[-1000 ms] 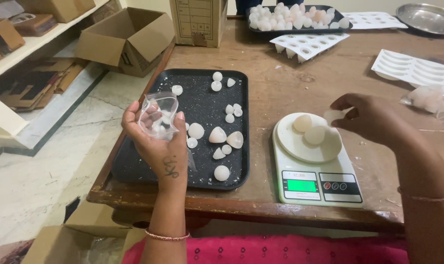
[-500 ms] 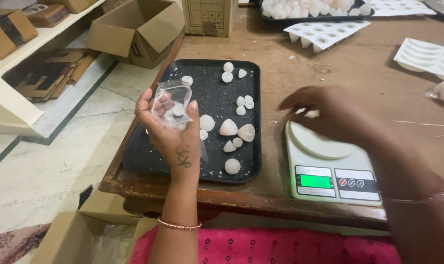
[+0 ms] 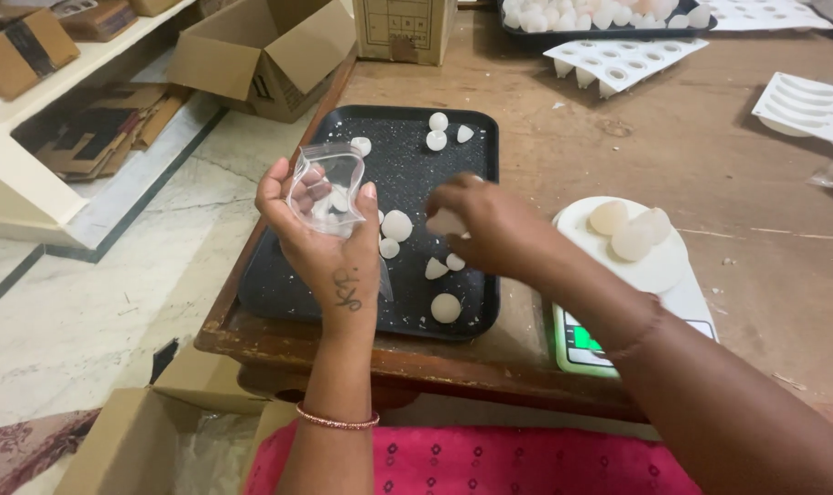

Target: The recorder weighs small white cone-shaped objects on a digital scale and places them into small plastic bags.

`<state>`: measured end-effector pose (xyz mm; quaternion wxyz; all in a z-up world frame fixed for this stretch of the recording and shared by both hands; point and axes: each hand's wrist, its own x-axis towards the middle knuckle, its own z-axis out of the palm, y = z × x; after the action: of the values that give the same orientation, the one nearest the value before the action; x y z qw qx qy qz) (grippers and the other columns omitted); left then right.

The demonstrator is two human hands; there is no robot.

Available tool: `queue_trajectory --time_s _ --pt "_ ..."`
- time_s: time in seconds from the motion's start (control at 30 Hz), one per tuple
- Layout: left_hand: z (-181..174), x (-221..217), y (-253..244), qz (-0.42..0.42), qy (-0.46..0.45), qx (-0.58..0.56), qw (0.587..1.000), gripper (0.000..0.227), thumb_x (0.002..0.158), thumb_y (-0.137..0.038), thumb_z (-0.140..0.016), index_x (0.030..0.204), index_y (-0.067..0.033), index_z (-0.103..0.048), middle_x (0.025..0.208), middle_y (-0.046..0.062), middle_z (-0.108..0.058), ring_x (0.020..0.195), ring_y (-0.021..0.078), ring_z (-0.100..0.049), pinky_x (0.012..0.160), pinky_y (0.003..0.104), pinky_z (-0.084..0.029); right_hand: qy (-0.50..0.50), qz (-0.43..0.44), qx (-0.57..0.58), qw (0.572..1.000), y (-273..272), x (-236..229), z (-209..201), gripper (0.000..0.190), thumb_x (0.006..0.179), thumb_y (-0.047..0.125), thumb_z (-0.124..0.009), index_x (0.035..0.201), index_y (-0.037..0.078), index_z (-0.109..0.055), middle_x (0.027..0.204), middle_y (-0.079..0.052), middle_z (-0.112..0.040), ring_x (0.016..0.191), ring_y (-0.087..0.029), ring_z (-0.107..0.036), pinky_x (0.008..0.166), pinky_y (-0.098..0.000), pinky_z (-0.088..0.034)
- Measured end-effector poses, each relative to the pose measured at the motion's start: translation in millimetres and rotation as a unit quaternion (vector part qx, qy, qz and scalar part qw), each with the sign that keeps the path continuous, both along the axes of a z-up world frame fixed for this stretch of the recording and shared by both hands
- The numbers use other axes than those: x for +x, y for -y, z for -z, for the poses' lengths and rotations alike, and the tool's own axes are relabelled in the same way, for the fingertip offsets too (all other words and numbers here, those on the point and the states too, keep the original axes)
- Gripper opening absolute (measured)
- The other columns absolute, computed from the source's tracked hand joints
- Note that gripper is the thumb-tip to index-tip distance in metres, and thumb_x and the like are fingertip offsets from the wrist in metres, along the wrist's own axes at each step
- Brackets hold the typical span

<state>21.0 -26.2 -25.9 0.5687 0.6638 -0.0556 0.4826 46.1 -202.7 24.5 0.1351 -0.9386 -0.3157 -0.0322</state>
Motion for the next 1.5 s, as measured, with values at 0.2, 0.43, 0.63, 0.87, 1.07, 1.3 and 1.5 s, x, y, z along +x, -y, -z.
queue_trajectory --time_s 0.2,0.43,0.63,0.87,1.07,1.3,1.5 --pt "-0.4 -1.0 5.1 0.004 0.001 -0.004 1.0 0.075 0.09 -0.005 -0.08 0.148 -0.0083 -0.033 0.13 0.015 -0.056 0.119 0.0246 -0.062 0.104 0.038 -0.057 -0.046 0.154 0.082 0.984 68.7 -18.0 -25.7 0.052 0.083 0.005 -0.069 0.133 0.021 -0.063 0.139 -0.01 -0.053 0.12 -0.028 -0.058 0.096 -0.0337 -0.058" --pt "3.6 0.9 14.6 0.008 -0.002 -0.004 1.0 0.076 0.088 -0.006 -0.081 0.148 -0.0077 -0.034 0.13 0.015 -0.056 0.12 0.0251 -0.062 0.105 0.038 -0.056 0.014 0.156 -0.025 0.987 123.5 -22.4 -8.3 0.028 0.084 0.018 -0.077 0.111 0.019 -0.074 0.126 -0.002 -0.069 0.123 -0.02 -0.06 0.121 -0.0511 -0.032" --pt "5.0 0.9 14.3 -0.003 0.005 0.008 1.0 0.078 0.087 -0.005 -0.081 0.149 -0.0073 -0.035 0.13 0.016 -0.056 0.121 0.0259 -0.062 0.106 0.04 -0.055 0.07 0.135 -0.048 0.987 120.9 -22.0 -14.9 0.034 0.079 0.022 -0.078 0.112 0.021 -0.075 0.129 0.0 -0.068 0.133 -0.02 -0.051 0.122 -0.0625 -0.003" --pt "1.6 -1.8 15.5 0.013 -0.017 -0.009 1.0 0.077 0.088 -0.007 -0.081 0.149 -0.0083 -0.034 0.131 0.015 -0.056 0.121 0.0255 -0.061 0.105 0.038 -0.057 0.024 0.059 -0.046 0.997 42.1 -5.6 12.9 0.037 0.084 0.021 -0.074 0.121 0.023 -0.071 0.131 -0.002 -0.065 0.125 -0.025 -0.057 0.121 -0.0586 -0.008" --pt "2.6 -4.2 13.4 0.016 -0.005 0.035 0.999 0.079 0.088 -0.008 -0.083 0.149 -0.0087 -0.034 0.129 0.016 -0.057 0.121 0.0266 -0.061 0.107 0.041 -0.053 -0.017 0.083 -0.102 0.991 17.9 -13.0 13.2 0.039 0.088 0.02 -0.073 0.126 0.023 -0.068 0.129 -0.003 -0.067 0.121 -0.028 -0.06 0.115 -0.0491 -0.039" --pt "4.5 -2.2 10.2 0.04 -0.007 0.02 0.999 0.078 0.09 -0.012 -0.083 0.149 -0.0095 -0.033 0.13 0.013 -0.057 0.122 0.0248 -0.062 0.108 0.04 -0.054 0.047 0.108 0.126 0.985 136.5 -47.6 -27.7 0.051 0.081 0.007 -0.075 0.13 0.016 -0.066 0.14 -0.011 -0.061 0.125 -0.03 -0.058 0.099 -0.0448 -0.055" --pt "10.5 -1.0 17.5 0.029 -0.001 0.032 0.999 0.078 0.09 -0.011 -0.084 0.151 -0.0084 -0.035 0.13 0.013 -0.057 0.117 0.0243 -0.06 0.108 0.04 -0.051 0.145 0.237 0.059 0.959 228.7 -81.7 -21.4 0.051 0.082 0.013 -0.074 0.132 0.013 -0.068 0.133 -0.016 -0.063 0.117 -0.029 -0.064 0.097 -0.0432 -0.056"
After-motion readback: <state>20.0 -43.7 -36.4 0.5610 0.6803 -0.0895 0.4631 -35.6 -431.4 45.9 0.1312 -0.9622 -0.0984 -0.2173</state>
